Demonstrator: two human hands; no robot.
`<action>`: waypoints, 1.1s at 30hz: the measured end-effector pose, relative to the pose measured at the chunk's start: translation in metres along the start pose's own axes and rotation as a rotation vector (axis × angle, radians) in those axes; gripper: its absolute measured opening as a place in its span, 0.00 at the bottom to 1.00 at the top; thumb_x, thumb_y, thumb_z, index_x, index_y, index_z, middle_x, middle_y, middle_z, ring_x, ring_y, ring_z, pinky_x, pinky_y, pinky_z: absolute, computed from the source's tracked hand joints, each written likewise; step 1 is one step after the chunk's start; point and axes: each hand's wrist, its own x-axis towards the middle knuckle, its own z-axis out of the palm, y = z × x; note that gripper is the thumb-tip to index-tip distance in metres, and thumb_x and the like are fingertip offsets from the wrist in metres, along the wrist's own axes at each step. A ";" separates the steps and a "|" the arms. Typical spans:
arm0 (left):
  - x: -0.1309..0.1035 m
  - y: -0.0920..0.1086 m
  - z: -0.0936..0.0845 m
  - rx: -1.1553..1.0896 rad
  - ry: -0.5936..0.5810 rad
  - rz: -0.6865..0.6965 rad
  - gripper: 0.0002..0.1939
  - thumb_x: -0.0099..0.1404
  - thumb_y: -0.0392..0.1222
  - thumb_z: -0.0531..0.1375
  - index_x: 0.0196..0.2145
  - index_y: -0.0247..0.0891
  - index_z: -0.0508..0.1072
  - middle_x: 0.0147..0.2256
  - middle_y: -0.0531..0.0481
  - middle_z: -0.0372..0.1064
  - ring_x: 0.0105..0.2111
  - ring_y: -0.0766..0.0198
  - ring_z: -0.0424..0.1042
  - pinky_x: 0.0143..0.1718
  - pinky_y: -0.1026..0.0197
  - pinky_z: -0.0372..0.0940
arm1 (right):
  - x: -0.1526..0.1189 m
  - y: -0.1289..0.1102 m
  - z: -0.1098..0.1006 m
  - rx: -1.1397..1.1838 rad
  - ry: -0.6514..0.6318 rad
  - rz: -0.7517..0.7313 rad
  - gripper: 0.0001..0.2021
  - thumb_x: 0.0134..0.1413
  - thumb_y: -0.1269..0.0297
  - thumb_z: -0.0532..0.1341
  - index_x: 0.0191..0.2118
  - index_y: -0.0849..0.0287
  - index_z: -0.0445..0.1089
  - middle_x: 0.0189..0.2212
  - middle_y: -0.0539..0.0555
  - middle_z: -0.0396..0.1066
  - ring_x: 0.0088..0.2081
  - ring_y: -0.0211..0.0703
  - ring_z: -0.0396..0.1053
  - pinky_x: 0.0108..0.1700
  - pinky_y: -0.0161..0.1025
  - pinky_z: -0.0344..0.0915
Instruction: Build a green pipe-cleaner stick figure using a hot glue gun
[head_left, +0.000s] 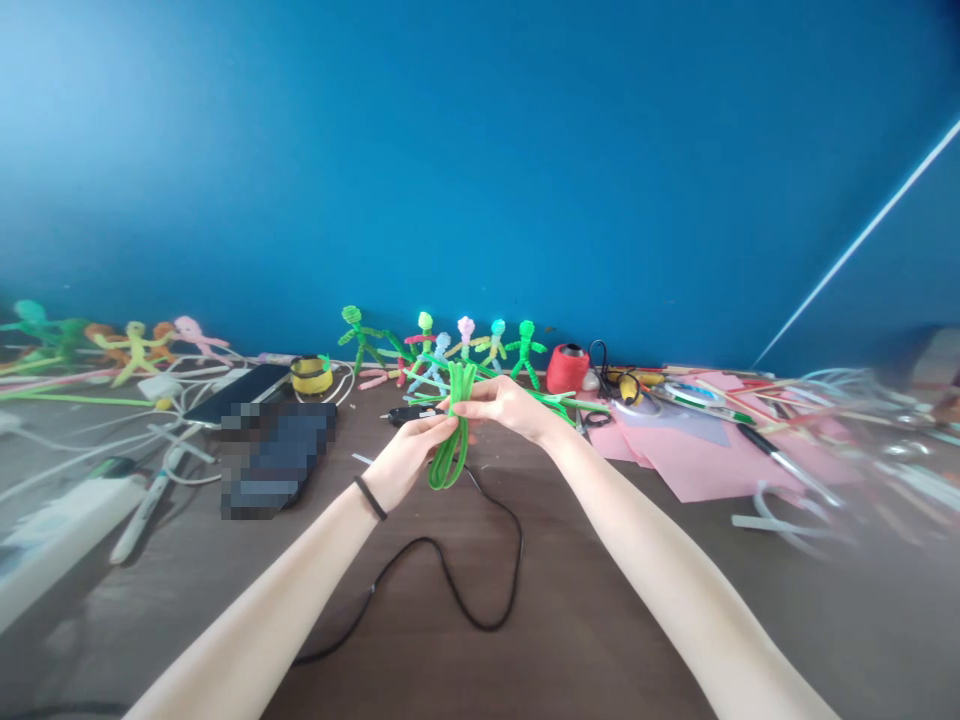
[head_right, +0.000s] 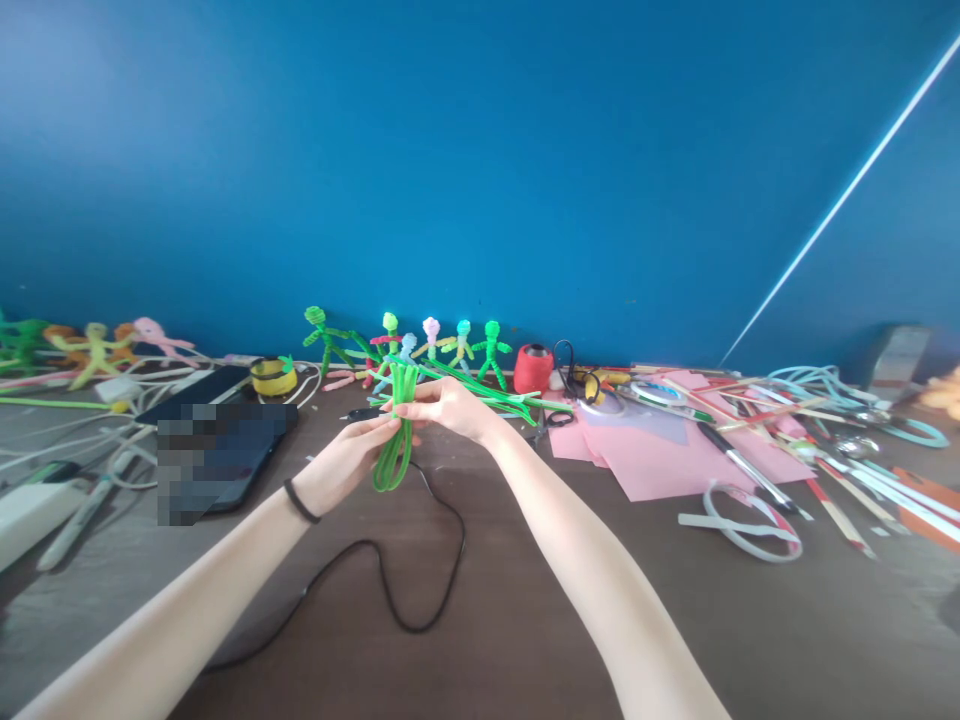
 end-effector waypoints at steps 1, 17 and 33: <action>0.000 0.000 0.000 -0.021 -0.001 -0.016 0.19 0.53 0.49 0.61 0.37 0.32 0.75 0.32 0.43 0.74 0.33 0.61 0.71 0.35 0.61 0.62 | 0.000 0.000 0.000 0.006 -0.004 0.000 0.16 0.44 0.58 0.64 0.39 0.61 0.74 0.26 0.51 0.71 0.24 0.35 0.65 0.31 0.36 0.63; -0.002 0.003 0.001 -0.161 -0.164 0.009 0.08 0.55 0.42 0.60 0.25 0.34 0.69 0.23 0.53 0.60 0.24 0.70 0.61 0.29 0.65 0.60 | -0.003 -0.006 -0.002 0.123 -0.072 -0.059 0.16 0.47 0.60 0.63 0.43 0.62 0.72 0.20 0.48 0.68 0.26 0.34 0.66 0.28 0.33 0.57; -0.007 0.009 0.011 0.363 0.103 0.123 0.17 0.60 0.51 0.50 0.25 0.34 0.67 0.18 0.54 0.59 0.17 0.71 0.57 0.18 0.67 0.51 | 0.002 -0.005 0.004 0.131 0.091 -0.039 0.15 0.49 0.58 0.60 0.39 0.64 0.72 0.18 0.47 0.64 0.21 0.32 0.61 0.27 0.33 0.59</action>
